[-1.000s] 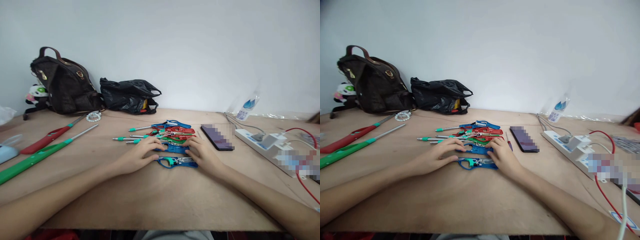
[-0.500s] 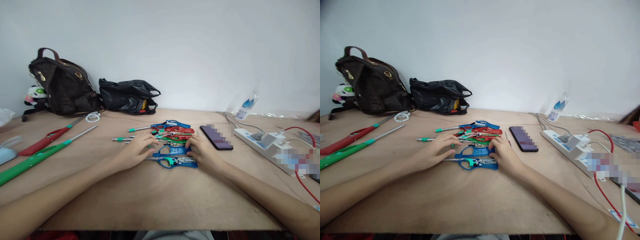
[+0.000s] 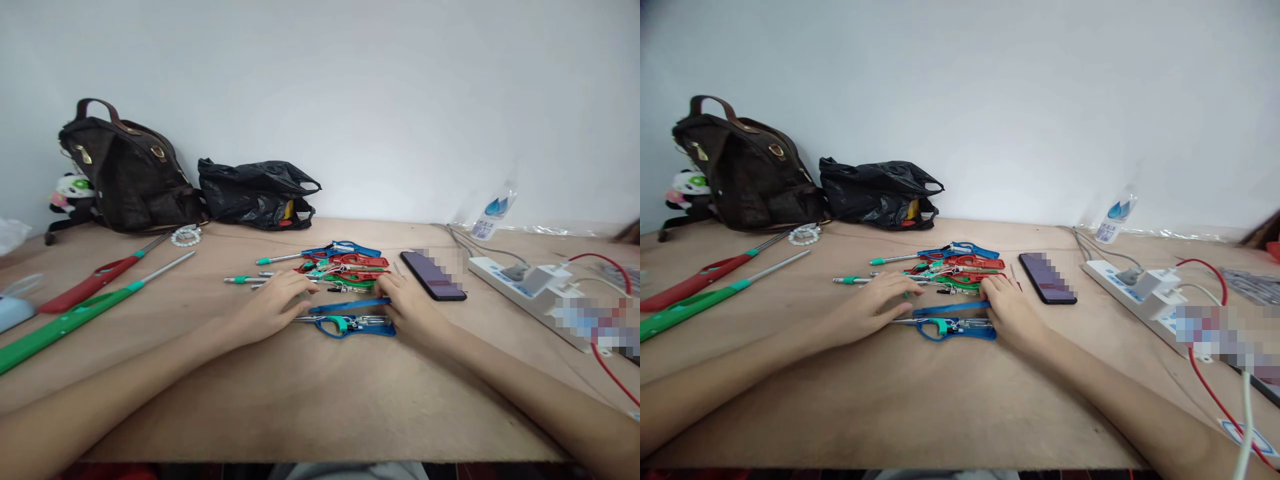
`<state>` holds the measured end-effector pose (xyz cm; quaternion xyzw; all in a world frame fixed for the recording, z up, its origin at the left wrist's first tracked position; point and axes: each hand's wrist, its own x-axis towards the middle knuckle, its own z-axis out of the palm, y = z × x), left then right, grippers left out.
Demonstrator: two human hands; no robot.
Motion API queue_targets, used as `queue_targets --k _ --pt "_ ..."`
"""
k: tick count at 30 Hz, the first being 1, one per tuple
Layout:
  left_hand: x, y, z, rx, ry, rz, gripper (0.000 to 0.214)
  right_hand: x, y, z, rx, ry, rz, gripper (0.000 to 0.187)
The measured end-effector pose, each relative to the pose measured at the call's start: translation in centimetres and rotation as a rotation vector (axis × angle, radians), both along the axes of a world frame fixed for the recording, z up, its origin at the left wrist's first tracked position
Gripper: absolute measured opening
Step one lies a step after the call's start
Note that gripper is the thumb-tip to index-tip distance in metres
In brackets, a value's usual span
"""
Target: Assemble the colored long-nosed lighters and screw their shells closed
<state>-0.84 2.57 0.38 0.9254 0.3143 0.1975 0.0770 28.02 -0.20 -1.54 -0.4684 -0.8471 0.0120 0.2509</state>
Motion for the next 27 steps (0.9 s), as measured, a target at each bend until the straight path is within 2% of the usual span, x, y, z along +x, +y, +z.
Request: queue_targets --k 4,9,12,16,21,23,27 --pt "0.4 -0.6 0.5 -0.035 -0.040 0.004 0.024 -0.3 -0.7 0.6 0.011 0.061 -0.018 0.028" --pt "0.5 -1.0 1.0 0.011 -0.177 0.008 0.019 -0.3 -1.2 1.0 0.041 0.164 0.055 0.030" --pt "0.3 -0.9 0.9 0.071 -0.244 0.014 0.017 -0.4 -1.4 1.0 0.003 0.214 0.100 0.031" --pt "0.1 -0.8 0.7 0.049 -0.237 0.012 0.017 -0.4 -1.6 1.0 -0.050 0.240 0.127 0.028" --pt "0.3 -1.0 0.7 0.040 -0.248 0.019 0.017 -0.6 -2.2 1.7 -0.119 0.132 0.131 0.017" --pt "0.3 -1.1 0.8 0.038 -0.235 0.013 0.017 -0.7 -2.4 1.9 -0.145 0.082 0.149 0.019" --pt "0.2 -1.2 0.7 0.029 -0.175 -0.001 0.016 -0.8 -2.4 2.0 -0.100 -0.025 0.162 0.019"
